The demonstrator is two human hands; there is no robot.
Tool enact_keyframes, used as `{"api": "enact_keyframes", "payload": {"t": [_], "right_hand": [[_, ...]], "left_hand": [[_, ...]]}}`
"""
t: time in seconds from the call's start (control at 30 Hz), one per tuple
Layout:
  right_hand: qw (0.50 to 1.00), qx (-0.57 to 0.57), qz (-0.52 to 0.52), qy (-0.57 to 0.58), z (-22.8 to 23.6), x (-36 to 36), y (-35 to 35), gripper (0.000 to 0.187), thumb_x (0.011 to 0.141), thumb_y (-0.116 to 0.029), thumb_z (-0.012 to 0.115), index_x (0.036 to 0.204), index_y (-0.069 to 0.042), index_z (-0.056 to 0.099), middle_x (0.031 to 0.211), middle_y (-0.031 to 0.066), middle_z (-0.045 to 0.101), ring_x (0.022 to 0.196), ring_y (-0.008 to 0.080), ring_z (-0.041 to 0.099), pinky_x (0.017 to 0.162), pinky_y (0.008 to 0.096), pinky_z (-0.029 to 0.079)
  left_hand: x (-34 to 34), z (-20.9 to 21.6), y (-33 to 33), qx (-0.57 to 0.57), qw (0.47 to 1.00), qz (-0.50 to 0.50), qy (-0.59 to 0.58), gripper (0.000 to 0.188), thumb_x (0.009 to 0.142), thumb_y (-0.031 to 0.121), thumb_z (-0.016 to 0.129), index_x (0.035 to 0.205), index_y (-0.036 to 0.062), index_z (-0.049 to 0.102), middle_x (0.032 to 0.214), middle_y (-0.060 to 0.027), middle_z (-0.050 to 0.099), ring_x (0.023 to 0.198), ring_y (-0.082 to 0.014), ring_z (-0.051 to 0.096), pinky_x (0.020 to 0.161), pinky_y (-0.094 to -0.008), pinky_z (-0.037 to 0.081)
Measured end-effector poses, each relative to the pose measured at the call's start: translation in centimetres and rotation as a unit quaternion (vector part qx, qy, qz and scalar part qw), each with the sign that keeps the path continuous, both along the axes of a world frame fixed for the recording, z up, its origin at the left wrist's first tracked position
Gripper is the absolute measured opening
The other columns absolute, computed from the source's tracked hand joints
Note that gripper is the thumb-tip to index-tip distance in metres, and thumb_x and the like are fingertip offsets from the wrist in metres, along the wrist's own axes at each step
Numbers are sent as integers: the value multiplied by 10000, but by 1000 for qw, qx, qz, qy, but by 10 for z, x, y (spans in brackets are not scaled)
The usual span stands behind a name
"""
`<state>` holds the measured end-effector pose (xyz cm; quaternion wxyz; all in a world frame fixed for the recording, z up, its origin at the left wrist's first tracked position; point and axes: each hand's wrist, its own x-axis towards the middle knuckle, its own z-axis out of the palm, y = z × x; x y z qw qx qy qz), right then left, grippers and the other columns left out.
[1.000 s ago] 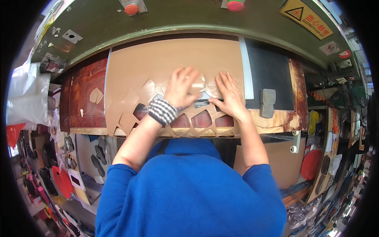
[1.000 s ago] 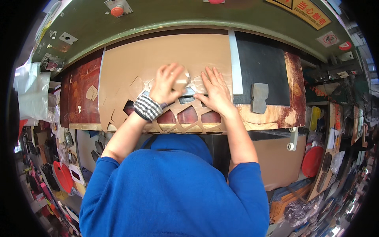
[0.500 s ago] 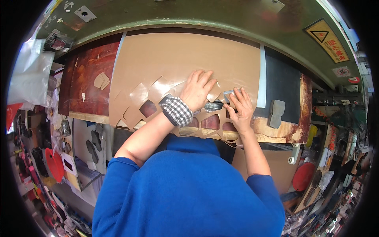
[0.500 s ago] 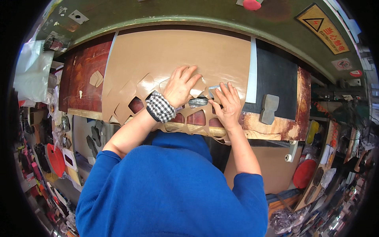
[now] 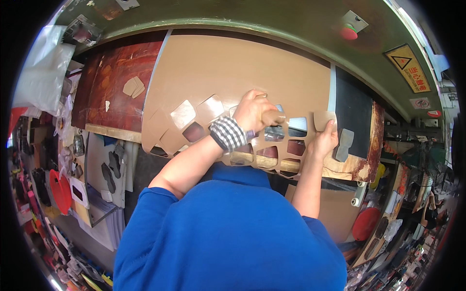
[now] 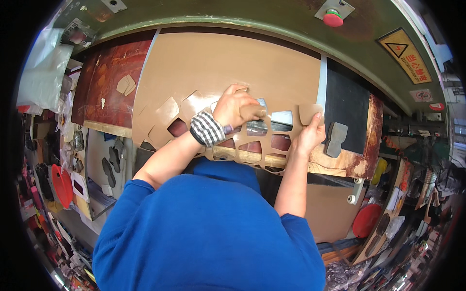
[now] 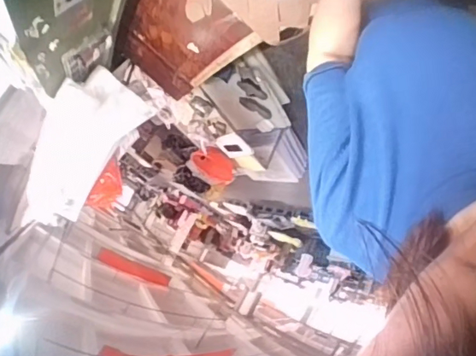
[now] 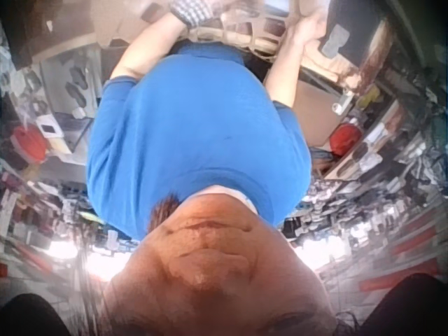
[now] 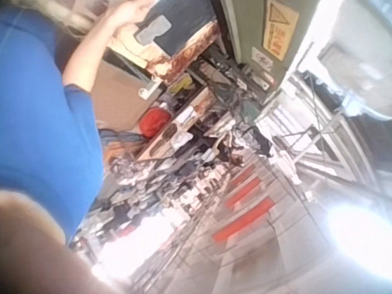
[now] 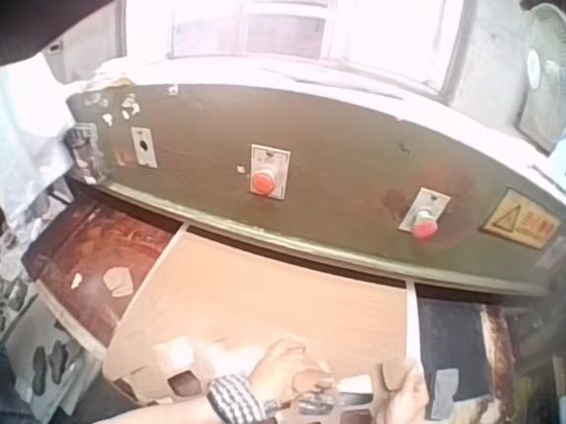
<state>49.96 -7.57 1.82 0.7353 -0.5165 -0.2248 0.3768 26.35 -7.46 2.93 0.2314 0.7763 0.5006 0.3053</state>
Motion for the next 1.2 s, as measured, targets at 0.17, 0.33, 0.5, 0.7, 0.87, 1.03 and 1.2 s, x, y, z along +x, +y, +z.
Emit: {"api": "enact_keyframes", "payload": {"t": [0.17,0.33,0.5,0.7,0.87,1.03,1.2], "right_hand": [[954,-54,26,-294,1,-25,-4,309,993,-205,575,1046,84,672,955,91,707,834,120,626,757,277,509],[714,162,258,-631,6,-96,-12,329,867,-143,689,1178,-41,653,1234,151,621,1249,322,516,1060,429,409],[589,144,390,-693,13,-124,-7,555,758,-74,701,1297,-115,579,1429,137,467,1349,356,416,1118,470,354],[591,181,338,-710,-2,-125,-5,458,755,-125,750,1202,-115,649,1324,139,575,1278,348,506,1077,461,414],[868,-29,374,-324,2,-119,11,276,939,-193,656,1123,12,669,1048,74,701,987,147,617,912,309,479],[893,10,303,-334,3,-132,20,319,934,-204,661,1136,43,657,1021,95,699,953,153,624,883,303,485],[892,-37,271,-361,19,-157,13,312,945,-201,650,1139,43,652,1003,93,697,949,148,624,859,293,493]], "left_hand": [[-63,31,33,-176,887,161,-396,397,825,80,725,1192,-36,628,1143,-123,690,1055,-174,644,912,-281,523],[-139,35,-7,13,993,77,88,521,743,158,786,1232,82,622,1244,-115,614,1206,-325,539,1050,-437,434],[-150,14,-29,56,980,-11,191,761,656,185,821,1351,113,520,1439,-81,456,1366,-378,333,1141,-509,313],[-152,11,-32,23,976,-23,217,707,645,153,818,1301,128,556,1337,-69,561,1265,-352,451,1120,-517,322],[-202,18,-11,13,930,234,-282,477,736,112,759,1194,95,626,1077,-88,702,1018,-225,659,942,-358,500],[-316,1,-14,74,894,441,35,649,704,186,793,1300,138,543,1355,-187,489,1155,-362,587,974,-405,489],[-345,-13,-48,-28,856,483,182,979,711,281,810,1513,224,251,1572,-238,72,1315,-470,403,1027,-632,374]]}}
